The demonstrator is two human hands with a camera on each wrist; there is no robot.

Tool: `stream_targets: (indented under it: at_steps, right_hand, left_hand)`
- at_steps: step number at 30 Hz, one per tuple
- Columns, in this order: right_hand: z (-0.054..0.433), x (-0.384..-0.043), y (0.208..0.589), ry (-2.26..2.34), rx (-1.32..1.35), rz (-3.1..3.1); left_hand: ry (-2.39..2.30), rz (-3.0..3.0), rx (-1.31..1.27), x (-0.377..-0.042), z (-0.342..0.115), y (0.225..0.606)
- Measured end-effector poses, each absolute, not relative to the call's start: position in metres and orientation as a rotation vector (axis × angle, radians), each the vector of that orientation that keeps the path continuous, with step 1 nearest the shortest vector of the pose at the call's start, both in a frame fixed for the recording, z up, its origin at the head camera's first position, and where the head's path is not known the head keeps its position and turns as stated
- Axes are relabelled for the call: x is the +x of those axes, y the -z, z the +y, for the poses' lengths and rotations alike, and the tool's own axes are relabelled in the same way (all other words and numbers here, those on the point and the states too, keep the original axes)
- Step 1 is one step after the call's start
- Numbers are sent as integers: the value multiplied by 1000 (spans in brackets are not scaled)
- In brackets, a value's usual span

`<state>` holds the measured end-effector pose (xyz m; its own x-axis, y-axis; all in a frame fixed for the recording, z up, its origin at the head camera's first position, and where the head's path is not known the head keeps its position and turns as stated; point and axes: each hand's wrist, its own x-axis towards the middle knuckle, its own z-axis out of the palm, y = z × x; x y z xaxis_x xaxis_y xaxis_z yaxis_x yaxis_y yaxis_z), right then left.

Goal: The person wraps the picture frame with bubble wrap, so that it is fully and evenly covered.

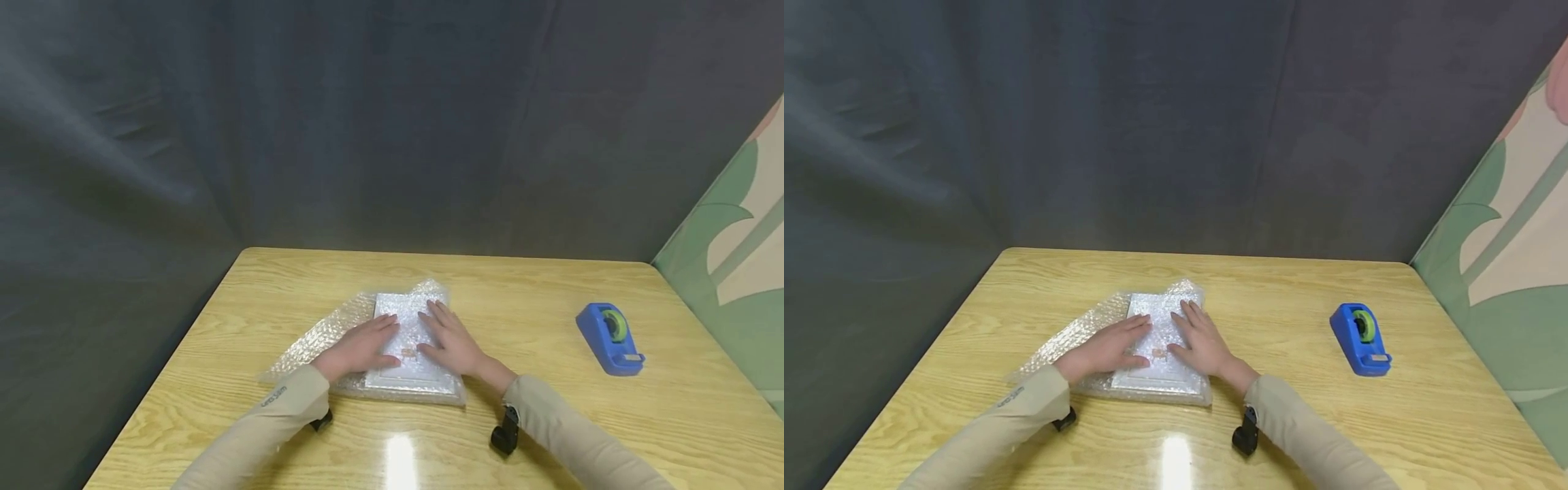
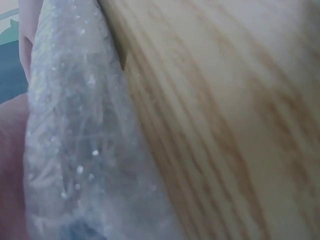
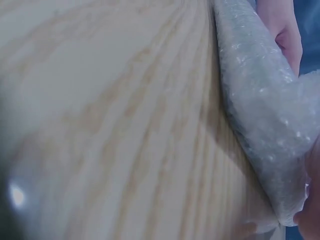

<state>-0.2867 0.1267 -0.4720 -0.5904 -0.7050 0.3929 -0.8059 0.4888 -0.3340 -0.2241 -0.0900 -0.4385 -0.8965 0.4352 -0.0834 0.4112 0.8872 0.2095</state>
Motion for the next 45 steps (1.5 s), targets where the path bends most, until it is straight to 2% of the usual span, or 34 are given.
stream_targets:
  at_steps: [14, 21, 28, 36, 45]
  right_hand:
    - [120, -293, 479, -833, 1316, -2587]
    - [119, -291, 477, -859, 1317, -2607]
    - [122, -289, 476, -822, 1303, -2629]
    - [125, -291, 478, -815, 1306, -2604]
    - [126, -293, 481, -822, 1291, -2613]
  left_hand:
    - [-412, 2925, 606, -225, -95, 437]
    - [-509, 2972, 581, -217, -104, 425]
    - [-691, 3055, 420, -201, -154, 415]
    - [-870, 2978, 190, -173, -213, 424]
    - [-1082, 2869, 1, -150, -246, 437]
